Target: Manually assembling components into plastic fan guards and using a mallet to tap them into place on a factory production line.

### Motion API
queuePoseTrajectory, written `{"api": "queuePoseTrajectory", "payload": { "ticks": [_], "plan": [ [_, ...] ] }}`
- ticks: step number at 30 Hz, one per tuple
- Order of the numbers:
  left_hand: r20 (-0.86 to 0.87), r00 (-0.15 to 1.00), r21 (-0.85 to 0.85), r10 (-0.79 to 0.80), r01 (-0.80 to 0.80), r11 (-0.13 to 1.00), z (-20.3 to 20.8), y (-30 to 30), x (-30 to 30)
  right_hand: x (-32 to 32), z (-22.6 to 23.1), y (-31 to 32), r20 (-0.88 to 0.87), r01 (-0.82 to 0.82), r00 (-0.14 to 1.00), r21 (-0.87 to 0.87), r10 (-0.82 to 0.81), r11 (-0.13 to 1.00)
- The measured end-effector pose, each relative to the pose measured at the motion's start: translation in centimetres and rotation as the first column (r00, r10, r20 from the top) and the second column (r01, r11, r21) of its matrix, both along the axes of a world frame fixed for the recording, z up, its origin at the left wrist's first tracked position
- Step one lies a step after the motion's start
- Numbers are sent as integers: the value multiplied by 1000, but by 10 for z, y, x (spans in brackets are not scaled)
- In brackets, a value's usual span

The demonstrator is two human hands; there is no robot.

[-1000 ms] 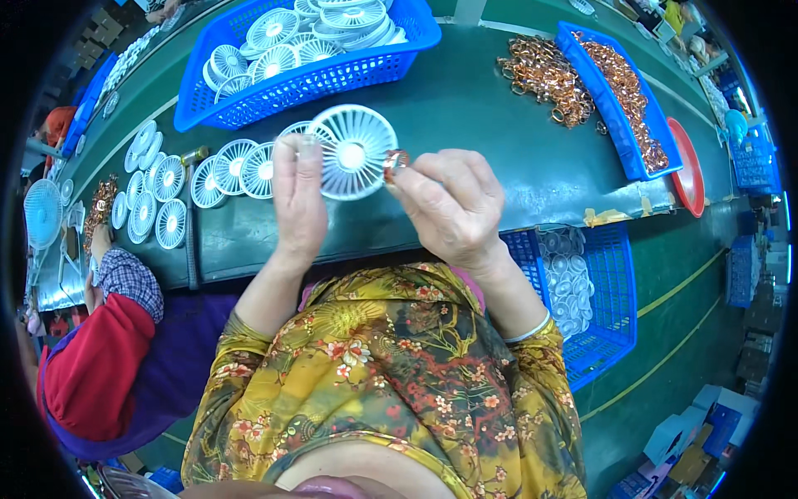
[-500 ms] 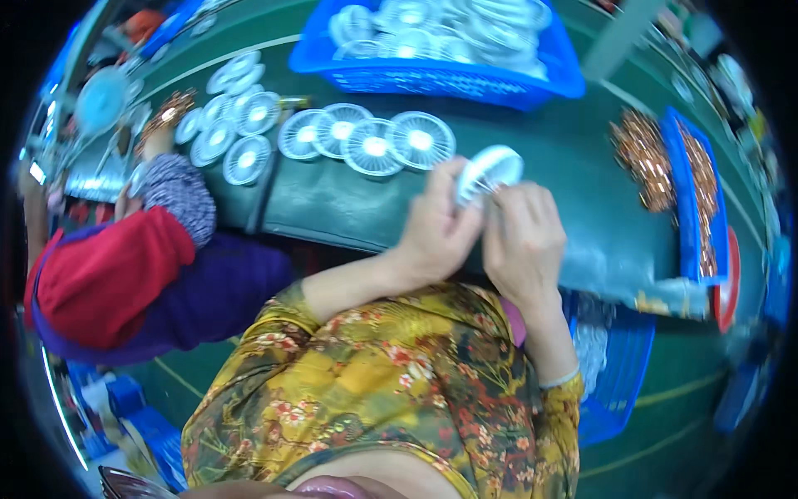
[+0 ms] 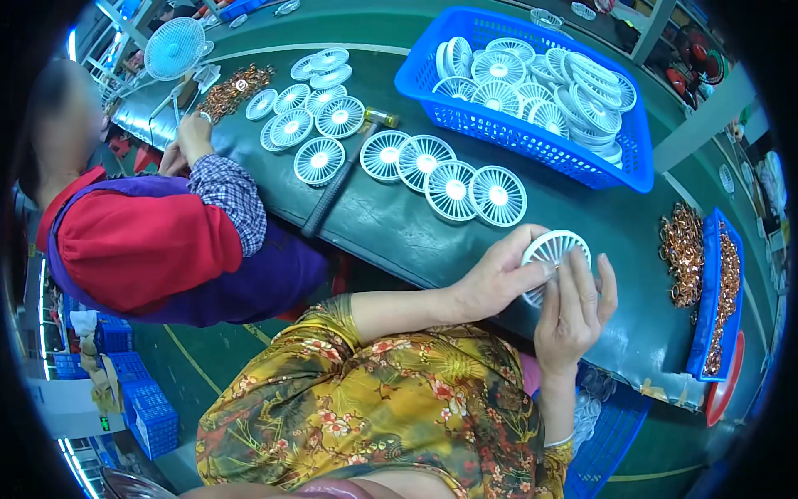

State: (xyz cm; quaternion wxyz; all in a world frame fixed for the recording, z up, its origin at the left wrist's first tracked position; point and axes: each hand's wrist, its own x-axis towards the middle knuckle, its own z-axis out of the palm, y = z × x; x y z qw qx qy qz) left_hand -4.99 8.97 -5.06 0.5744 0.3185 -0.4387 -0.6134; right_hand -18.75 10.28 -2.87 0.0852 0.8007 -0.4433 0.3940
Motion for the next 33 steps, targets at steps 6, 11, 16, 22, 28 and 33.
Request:
{"api": "queuePoseTrajectory", "payload": {
  "ticks": [6,11,16,22,28,33],
  "plan": [
    [46,991,50,-127,125,991,4,-3,4,-26,-11,-11,215,-261,952,200,218,944],
    [261,965,-117,-10,42,992,4,-5,-1,-18,-22,-15,779,-464,626,361,11,809],
    [419,892,-342,172,-21,940,-9,-3,-1,-29,-22,-20,895,-703,438,401,-87,587],
    [489,847,-324,209,-46,945,-8,0,-7,-31,-33,-17,934,-747,340,341,-112,571],
    [236,971,77,-27,9,997,-7,-10,-10,-38,-11,-21,311,-186,941,157,130,970],
    [302,953,30,32,-43,999,-7,-15,-14,-45,-21,-27,70,-179,981,-33,181,983]
  ]
}}
